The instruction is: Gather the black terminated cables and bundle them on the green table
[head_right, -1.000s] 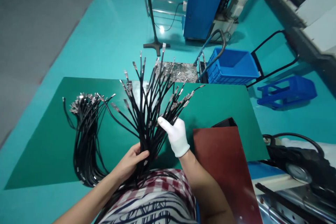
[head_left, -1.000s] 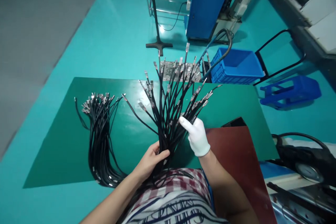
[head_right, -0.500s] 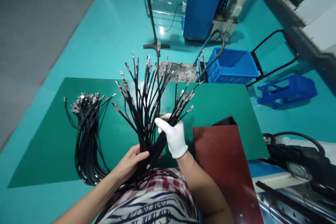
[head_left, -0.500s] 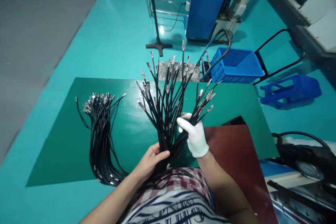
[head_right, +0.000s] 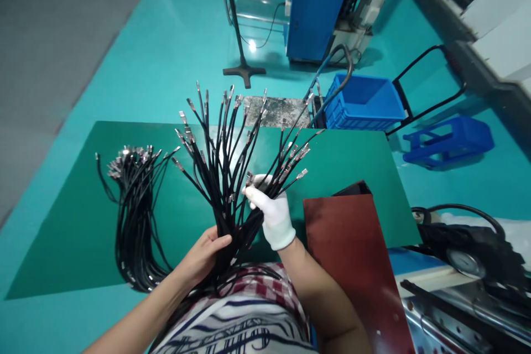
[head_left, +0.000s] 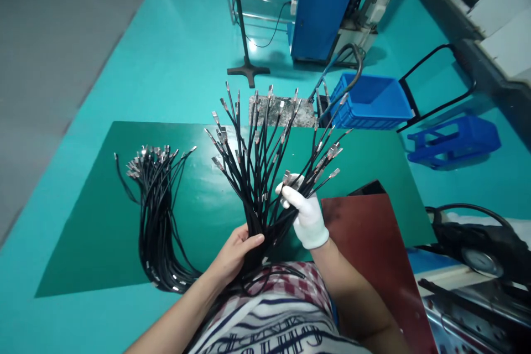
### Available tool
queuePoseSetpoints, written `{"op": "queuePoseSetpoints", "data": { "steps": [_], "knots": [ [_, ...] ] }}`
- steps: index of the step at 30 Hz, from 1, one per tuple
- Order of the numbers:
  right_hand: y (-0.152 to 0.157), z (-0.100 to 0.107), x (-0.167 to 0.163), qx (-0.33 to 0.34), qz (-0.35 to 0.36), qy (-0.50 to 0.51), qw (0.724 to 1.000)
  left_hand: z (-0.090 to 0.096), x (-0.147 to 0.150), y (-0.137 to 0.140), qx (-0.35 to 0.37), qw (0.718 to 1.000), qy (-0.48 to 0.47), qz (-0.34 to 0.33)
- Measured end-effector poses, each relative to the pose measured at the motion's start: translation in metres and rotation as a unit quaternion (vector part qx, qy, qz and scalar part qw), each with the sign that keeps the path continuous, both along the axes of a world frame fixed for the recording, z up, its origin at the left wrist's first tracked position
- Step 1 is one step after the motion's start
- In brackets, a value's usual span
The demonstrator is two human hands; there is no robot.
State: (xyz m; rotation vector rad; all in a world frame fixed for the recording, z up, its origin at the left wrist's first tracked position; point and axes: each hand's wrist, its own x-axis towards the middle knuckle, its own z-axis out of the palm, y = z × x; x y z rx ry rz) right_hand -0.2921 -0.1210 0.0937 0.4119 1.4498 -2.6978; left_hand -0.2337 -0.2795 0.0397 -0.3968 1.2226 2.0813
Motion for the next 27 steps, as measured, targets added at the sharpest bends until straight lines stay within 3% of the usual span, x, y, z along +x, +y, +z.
{"op": "queuePoseSetpoints", "data": {
  "steps": [13,19,27],
  "knots": [
    [0.004,-0.007,-0.002,0.027,0.008,-0.029,0.999,-0.001,0.000,0.000,0.001,1.000,0.002,-0.003],
    [0.008,0.000,-0.003,-0.022,0.017,-0.029,0.999,0.000,0.000,0.000,-0.022,0.999,0.026,-0.011],
    [0.012,-0.008,-0.004,-0.081,0.037,-0.025,0.996,0.002,0.001,-0.001,-0.027,0.999,0.030,-0.020]
  ]
}}
